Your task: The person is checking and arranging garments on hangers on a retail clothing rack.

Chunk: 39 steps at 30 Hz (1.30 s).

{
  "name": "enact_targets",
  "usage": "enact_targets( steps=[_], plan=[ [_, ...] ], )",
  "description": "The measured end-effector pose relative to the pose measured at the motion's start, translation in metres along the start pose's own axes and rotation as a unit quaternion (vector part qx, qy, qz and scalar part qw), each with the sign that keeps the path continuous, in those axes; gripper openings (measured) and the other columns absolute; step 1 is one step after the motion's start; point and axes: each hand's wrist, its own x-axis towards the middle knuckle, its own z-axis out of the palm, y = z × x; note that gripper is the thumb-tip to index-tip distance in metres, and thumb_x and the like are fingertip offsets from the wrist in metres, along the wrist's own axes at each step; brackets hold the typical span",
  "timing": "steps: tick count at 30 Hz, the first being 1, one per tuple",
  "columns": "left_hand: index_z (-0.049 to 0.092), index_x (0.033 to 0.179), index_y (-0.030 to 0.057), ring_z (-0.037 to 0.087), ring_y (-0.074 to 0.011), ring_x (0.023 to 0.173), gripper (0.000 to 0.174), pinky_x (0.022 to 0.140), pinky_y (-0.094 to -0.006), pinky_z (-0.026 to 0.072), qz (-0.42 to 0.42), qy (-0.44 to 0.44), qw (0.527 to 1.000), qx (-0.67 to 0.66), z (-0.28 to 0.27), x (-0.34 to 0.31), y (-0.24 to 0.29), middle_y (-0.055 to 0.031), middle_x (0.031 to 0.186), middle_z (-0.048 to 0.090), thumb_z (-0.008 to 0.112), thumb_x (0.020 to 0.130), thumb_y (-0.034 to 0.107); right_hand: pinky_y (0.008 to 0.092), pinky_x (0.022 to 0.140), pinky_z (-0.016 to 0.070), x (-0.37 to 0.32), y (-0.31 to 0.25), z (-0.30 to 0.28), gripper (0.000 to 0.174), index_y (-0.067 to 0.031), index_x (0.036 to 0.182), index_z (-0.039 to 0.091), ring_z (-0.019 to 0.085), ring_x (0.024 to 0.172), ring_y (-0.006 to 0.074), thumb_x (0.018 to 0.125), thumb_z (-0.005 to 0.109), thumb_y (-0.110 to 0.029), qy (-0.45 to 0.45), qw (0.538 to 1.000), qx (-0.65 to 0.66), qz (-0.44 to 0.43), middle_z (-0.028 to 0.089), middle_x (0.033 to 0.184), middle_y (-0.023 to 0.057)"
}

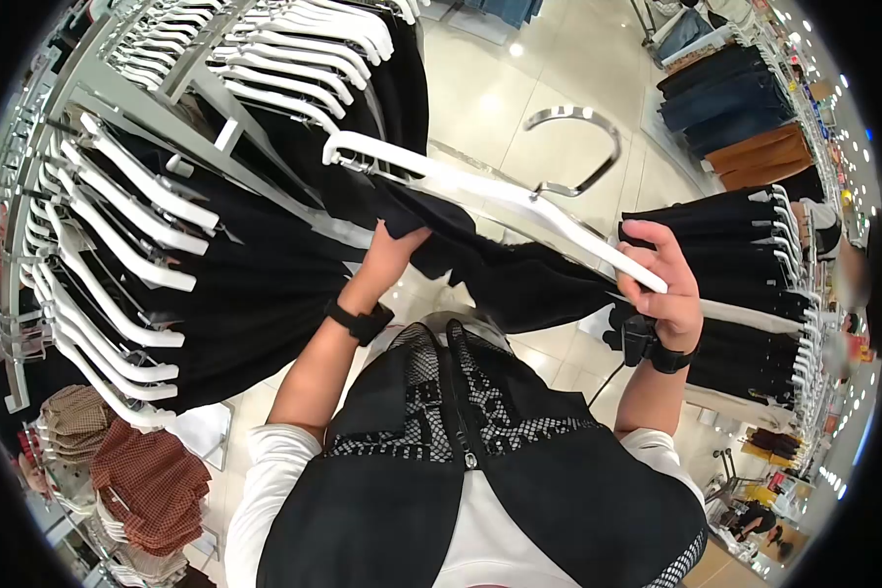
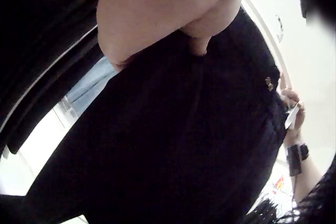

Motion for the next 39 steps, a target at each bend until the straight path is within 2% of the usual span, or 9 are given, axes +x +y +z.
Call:
enact_targets(
  steps=[5, 9, 12, 17, 22, 26, 29, 37, 39],
  plan=[
    [0.063, 0.115, -0.0023, 0.060, -0.0129, 0.102, 0.028, 0.092, -0.0277, 0.0471, -0.009, 0.025, 0.993, -0.118, 0.014, -0.015, 0.027, -0.0043, 0.109, 0.067, 0.069, 0.089, 0.006, 0.0263, 0.068, 0.0388, 0.047, -0.031, -0.033, 0.082, -0.0047, 0.152, 0.030, 0.046, 0.071, 0.0123, 0.078, 0.065, -0.006, -0.020, 0.962, -0.258, 0.091, 0.049, 0.078, 0.0014],
    [0.057, 0.125, -0.0022, 0.059, -0.0142, 0.108, 0.046, 0.095, -0.0291, 0.0467, 0.022, 0.022, 0.990, -0.134, 0.013, -0.025, 0.052, -0.0066, 0.118, 0.065, 0.075, 0.084, 0.007, 0.0258, 0.060, 0.0363, 0.098, -0.013, -0.014, 0.050, -0.0061, 0.131, 0.055, 0.038, 0.060, 0.0108, 0.084, 0.071, -0.013, 0.109, 0.872, -0.465, 0.108, 0.042, 0.066, -0.0034],
    [0.051, 0.133, -0.0018, 0.058, -0.0170, 0.113, 0.065, 0.098, -0.0307, 0.0458, 0.044, -0.028, 0.980, -0.194, -0.007, -0.025, 0.055, -0.0085, 0.124, 0.062, 0.082, 0.077, 0.012, 0.0220, 0.055, 0.0282, 0.110, -0.024, -0.013, 0.035, -0.0035, 0.119, 0.058, 0.033, 0.058, 0.0048, 0.085, 0.070, -0.006, 0.178, 0.908, -0.380, -0.015, 0.040, 0.064, -0.0071],
    [0.050, 0.135, -0.0026, 0.057, -0.0165, 0.116, 0.067, 0.099, -0.0319, 0.0463, -0.079, -0.126, 0.984, 0.098, -0.060, -0.007, -0.009, -0.0096, 0.127, 0.062, 0.082, 0.079, 0.015, 0.0183, 0.059, 0.0258, 0.107, -0.067, -0.009, 0.037, -0.0012, 0.122, 0.056, 0.040, 0.065, 0.0002, 0.088, 0.068, -0.004, 0.237, 0.911, -0.304, -0.146, 0.054, 0.070, -0.0053],
    [0.049, 0.137, -0.0042, 0.061, -0.0185, 0.112, 0.069, 0.097, -0.0331, 0.0489, -0.128, -0.153, 0.977, 0.075, -0.068, -0.024, 0.023, -0.0117, 0.128, 0.061, 0.081, 0.079, 0.016, 0.0177, 0.062, 0.0294, 0.125, -0.054, -0.024, 0.032, -0.0002, 0.120, 0.056, 0.044, 0.066, 0.0012, 0.092, 0.068, -0.009, 0.274, 0.902, -0.304, -0.140, 0.061, 0.074, -0.0028],
    [0.043, 0.139, -0.0082, 0.057, -0.0339, 0.124, 0.079, 0.106, -0.0398, 0.0437, -0.052, -0.228, 0.924, -0.303, -0.106, -0.054, 0.040, -0.0224, 0.130, 0.059, 0.077, 0.083, 0.035, 0.0170, 0.060, 0.0322, 0.132, -0.026, -0.034, 0.028, -0.0010, 0.117, 0.057, 0.046, 0.065, -0.0001, 0.093, 0.068, -0.012, 0.327, 0.888, -0.293, -0.133, 0.063, 0.075, -0.0034],
    [0.041, 0.140, -0.0089, 0.053, -0.0345, 0.128, 0.080, 0.111, -0.0427, 0.0387, -0.234, -0.217, 0.871, -0.373, -0.124, -0.069, -0.010, -0.0247, 0.133, 0.056, 0.074, 0.085, 0.039, 0.0180, 0.057, 0.0327, 0.127, -0.015, -0.035, 0.029, -0.0025, 0.114, 0.058, 0.044, 0.062, 0.0001, 0.093, 0.069, -0.018, 0.364, 0.878, -0.291, -0.107, 0.061, 0.071, -0.0048],
    [0.045, 0.141, -0.0058, 0.048, -0.0235, 0.131, 0.071, 0.112, -0.0355, 0.0339, -0.128, -0.277, 0.925, -0.228, -0.110, -0.084, 0.036, -0.0134, 0.140, 0.053, 0.077, 0.084, 0.022, 0.0192, 0.071, 0.0447, 0.116, -0.005, -0.019, 0.036, 0.0000, 0.121, 0.053, 0.060, 0.083, 0.0081, 0.090, 0.069, -0.005, 0.325, 0.899, -0.264, -0.130, 0.068, 0.097, 0.0093],
    [0.051, 0.136, -0.0045, 0.055, -0.0214, 0.122, 0.061, 0.108, -0.0341, 0.0396, -0.239, -0.232, 0.921, -0.204, -0.126, -0.071, 0.003, -0.0101, 0.132, 0.060, 0.076, 0.085, 0.019, 0.0203, 0.078, 0.0464, 0.112, -0.007, -0.020, 0.037, 0.0010, 0.123, 0.052, 0.062, 0.092, 0.0116, 0.089, 0.069, -0.003, 0.317, 0.899, -0.278, -0.122, 0.068, 0.101, 0.0122]
  ],
)
